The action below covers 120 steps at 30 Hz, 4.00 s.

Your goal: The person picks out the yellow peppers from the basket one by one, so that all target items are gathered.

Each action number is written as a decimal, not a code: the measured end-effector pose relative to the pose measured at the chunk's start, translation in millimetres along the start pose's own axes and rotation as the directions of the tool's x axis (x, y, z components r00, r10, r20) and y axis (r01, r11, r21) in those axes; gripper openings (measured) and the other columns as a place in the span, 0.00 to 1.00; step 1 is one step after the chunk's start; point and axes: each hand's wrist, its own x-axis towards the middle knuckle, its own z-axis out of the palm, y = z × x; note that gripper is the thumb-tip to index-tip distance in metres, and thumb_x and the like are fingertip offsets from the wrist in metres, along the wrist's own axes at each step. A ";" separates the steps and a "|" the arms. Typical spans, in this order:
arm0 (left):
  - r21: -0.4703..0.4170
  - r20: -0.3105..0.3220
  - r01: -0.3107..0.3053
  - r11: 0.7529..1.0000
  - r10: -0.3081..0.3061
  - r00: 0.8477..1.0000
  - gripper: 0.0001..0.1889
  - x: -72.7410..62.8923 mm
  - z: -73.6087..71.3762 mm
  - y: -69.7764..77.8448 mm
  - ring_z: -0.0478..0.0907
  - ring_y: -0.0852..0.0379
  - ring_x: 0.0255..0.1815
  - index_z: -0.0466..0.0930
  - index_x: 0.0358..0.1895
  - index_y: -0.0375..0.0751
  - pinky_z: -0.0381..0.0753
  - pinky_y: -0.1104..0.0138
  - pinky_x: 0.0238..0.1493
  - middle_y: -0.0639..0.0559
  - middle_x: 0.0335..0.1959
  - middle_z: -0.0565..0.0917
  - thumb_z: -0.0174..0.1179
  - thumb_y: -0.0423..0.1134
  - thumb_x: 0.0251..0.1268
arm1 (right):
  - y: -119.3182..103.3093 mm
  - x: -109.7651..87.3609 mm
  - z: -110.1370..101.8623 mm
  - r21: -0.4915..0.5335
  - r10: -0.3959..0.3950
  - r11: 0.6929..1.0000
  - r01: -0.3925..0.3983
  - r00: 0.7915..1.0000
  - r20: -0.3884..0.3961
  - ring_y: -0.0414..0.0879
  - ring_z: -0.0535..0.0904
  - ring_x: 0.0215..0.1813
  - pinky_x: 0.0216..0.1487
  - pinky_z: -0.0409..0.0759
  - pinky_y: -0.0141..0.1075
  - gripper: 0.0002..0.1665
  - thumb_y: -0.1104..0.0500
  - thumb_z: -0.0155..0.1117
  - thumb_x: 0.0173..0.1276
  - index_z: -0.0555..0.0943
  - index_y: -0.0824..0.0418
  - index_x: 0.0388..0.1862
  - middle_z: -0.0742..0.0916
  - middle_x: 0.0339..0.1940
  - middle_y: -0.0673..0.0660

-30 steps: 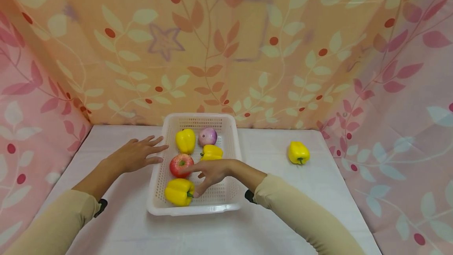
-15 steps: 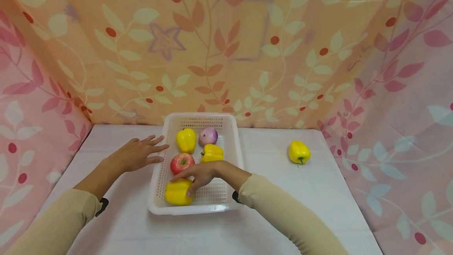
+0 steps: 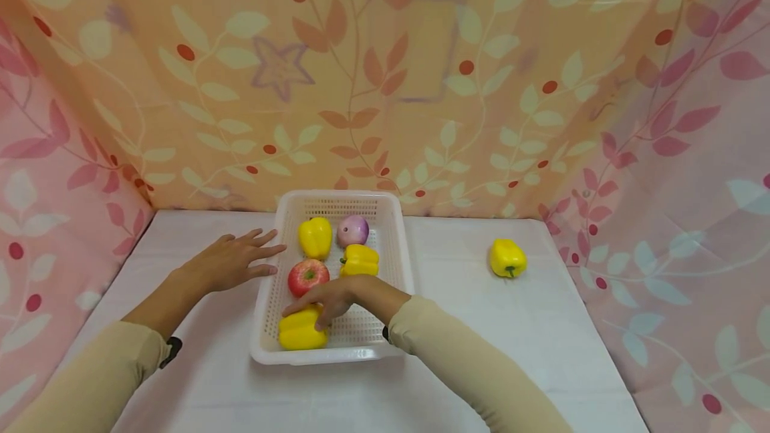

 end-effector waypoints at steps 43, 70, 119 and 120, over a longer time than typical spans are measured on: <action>0.002 0.017 0.010 1.000 -0.010 1.000 0.31 2.8 2.0 -1.7 0.60 0.31 0.73 0.70 0.72 0.51 0.63 0.31 0.62 0.38 0.75 0.65 0.53 0.60 0.72 | 2.5 -35.8 -20.4 -0.050 -0.110 0.993 0.107 0.992 -0.068 0.41 0.67 0.69 0.73 0.60 0.35 0.37 0.62 0.68 0.67 0.71 0.47 0.74 0.75 0.72 0.46; 0.007 0.015 0.019 1.000 -0.019 1.000 0.30 1.4 0.0 5.1 0.61 0.32 0.73 0.70 0.72 0.51 0.63 0.32 0.63 0.39 0.75 0.65 0.53 0.59 0.72 | 151.5 -161.6 -31.8 0.191 -0.011 0.938 0.290 0.576 -0.817 0.60 0.68 0.71 0.68 0.70 0.51 0.40 0.68 0.64 0.70 0.61 0.60 0.78 0.67 0.77 0.62; -0.025 -0.004 0.005 1.000 -0.005 1.000 0.30 1.3 1.3 0.7 0.61 0.31 0.73 0.71 0.71 0.49 0.67 0.33 0.60 0.37 0.75 0.64 0.53 0.59 0.72 | 240.1 -168.6 14.8 0.544 0.550 0.817 -0.191 0.541 -0.636 0.65 0.51 0.79 0.77 0.47 0.58 0.38 0.54 0.46 0.82 0.45 0.68 0.80 0.58 0.79 0.70; -0.026 -0.006 0.005 1.000 -0.005 1.000 0.30 1.2 1.4 0.7 0.61 0.31 0.73 0.71 0.71 0.49 0.67 0.33 0.60 0.38 0.75 0.64 0.53 0.58 0.73 | 239.5 -169.0 14.7 0.541 0.550 0.818 -0.196 0.541 -0.636 0.65 0.51 0.79 0.77 0.48 0.58 0.38 0.54 0.46 0.82 0.45 0.68 0.80 0.58 0.79 0.70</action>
